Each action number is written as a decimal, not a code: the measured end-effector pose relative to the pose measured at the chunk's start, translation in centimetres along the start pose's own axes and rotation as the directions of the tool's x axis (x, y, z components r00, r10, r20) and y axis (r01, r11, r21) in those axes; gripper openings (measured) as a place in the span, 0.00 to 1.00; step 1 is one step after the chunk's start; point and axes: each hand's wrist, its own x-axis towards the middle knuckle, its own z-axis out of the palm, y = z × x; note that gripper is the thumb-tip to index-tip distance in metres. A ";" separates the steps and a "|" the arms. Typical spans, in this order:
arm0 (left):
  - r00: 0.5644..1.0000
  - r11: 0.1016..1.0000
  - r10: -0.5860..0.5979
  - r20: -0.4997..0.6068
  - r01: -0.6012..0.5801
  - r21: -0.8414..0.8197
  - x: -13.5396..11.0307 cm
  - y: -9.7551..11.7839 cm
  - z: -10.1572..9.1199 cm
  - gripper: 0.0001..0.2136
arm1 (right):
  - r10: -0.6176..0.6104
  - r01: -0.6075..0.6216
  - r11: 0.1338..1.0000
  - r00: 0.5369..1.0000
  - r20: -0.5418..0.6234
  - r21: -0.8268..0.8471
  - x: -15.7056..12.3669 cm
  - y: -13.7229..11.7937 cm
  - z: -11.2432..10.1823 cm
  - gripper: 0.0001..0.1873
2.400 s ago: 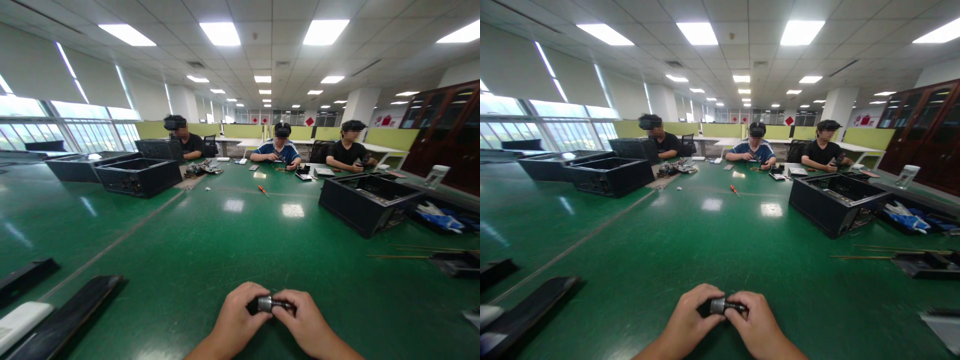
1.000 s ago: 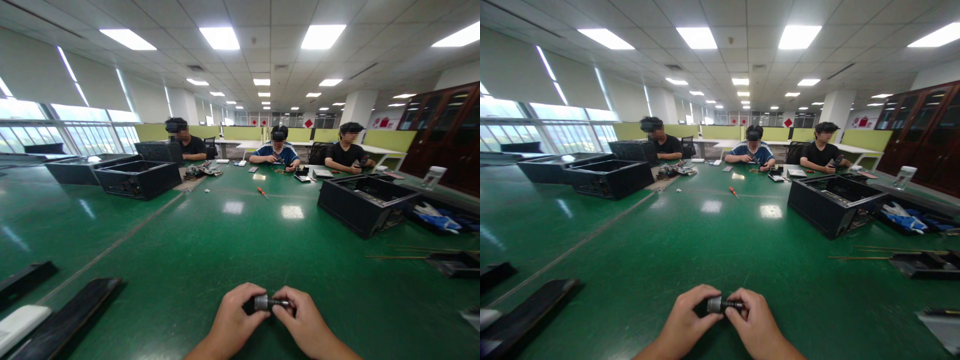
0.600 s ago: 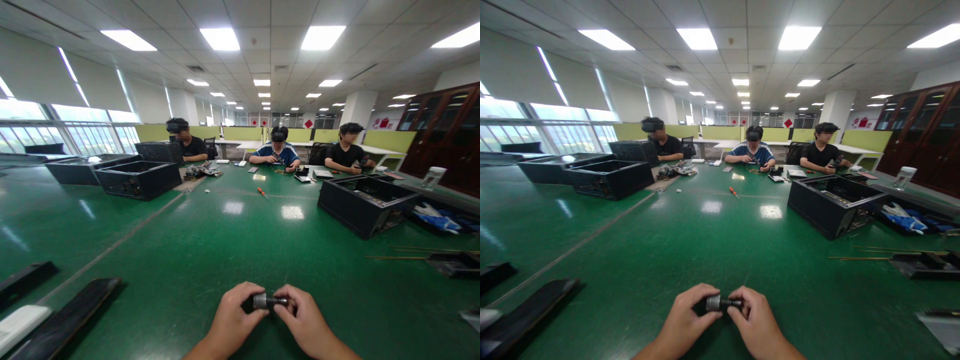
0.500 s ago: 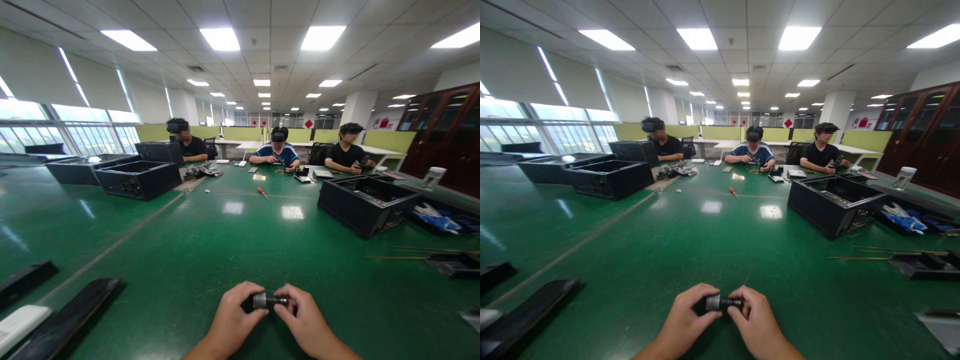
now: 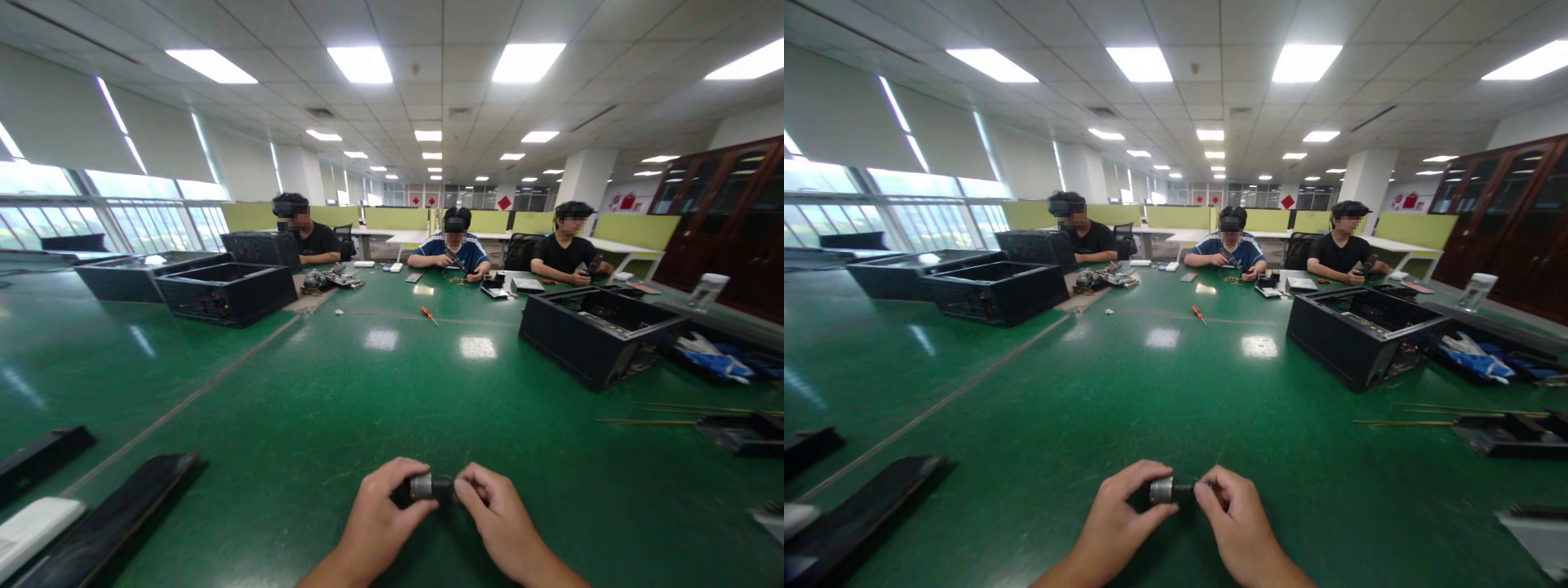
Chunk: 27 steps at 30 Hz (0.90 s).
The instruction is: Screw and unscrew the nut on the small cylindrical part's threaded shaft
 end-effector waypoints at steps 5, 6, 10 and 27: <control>1.000 1.000 0.019 -0.017 -0.019 -0.021 0.1 -0.3 0.1 0.15 | -0.008 0.008 1.000 1.000 -0.008 0.011 0.0 0.4 0.0 0.19; 0.999 0.999 0.026 -0.025 -0.027 -0.028 0.2 -0.3 0.1 0.15 | -0.008 0.008 1.000 1.000 -0.013 0.014 0.0 0.4 0.0 0.19; 0.998 0.998 0.032 -0.059 -0.035 -0.052 0.4 -0.2 -0.1 0.14 | 0.003 -0.002 1.000 1.000 -0.024 0.024 -0.1 0.4 0.0 0.17; 0.900 0.791 -0.424 -0.104 0.312 -0.526 1.8 -2.0 -1.2 0.25 | 0.055 -0.038 0.968 0.996 -0.064 0.248 0.2 0.8 0.0 0.22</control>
